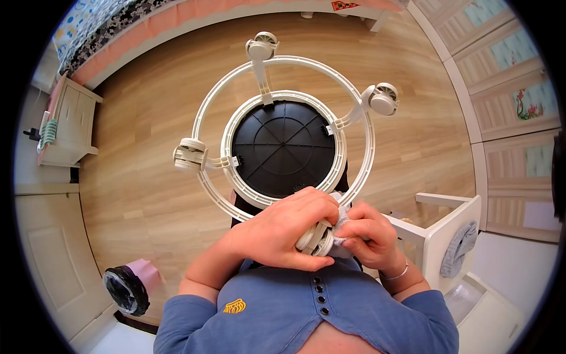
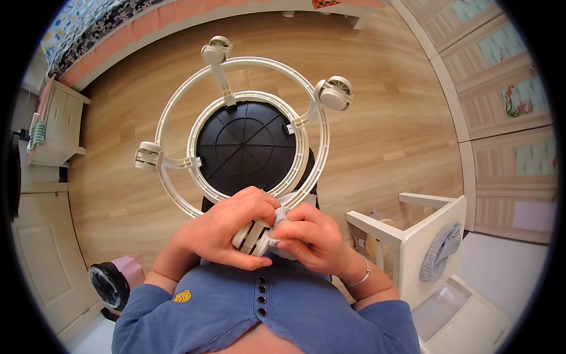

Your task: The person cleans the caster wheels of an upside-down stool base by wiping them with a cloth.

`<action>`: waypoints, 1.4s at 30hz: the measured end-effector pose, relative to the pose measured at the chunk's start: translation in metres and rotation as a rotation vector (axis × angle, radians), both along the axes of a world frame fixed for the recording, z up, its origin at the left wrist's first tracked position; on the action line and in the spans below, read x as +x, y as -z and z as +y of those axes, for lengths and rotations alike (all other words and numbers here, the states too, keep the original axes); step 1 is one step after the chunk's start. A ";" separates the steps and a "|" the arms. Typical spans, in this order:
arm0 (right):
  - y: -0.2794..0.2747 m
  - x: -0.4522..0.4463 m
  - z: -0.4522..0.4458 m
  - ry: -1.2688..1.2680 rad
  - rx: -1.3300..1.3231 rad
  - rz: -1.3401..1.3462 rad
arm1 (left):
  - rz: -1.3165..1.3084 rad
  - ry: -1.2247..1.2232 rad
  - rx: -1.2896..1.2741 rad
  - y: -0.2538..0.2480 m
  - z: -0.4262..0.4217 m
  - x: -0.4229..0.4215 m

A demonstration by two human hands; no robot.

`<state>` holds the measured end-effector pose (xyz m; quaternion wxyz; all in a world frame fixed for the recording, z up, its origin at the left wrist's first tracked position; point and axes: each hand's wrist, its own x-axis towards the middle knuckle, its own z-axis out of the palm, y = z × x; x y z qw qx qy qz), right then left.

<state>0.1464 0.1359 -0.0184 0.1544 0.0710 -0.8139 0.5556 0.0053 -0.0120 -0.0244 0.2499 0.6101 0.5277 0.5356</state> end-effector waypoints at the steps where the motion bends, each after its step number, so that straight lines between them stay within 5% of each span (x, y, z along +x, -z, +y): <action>1: -0.001 0.000 0.000 -0.001 0.001 -0.001 | -0.033 0.020 -0.054 0.000 0.000 0.000; 10: -0.012 -0.011 -0.004 -0.074 0.255 0.241 | -0.124 0.015 -0.166 0.002 -0.003 0.006; 42: 0.001 -0.011 0.005 -0.029 0.213 0.239 | -0.136 0.036 -0.199 0.003 -0.001 0.007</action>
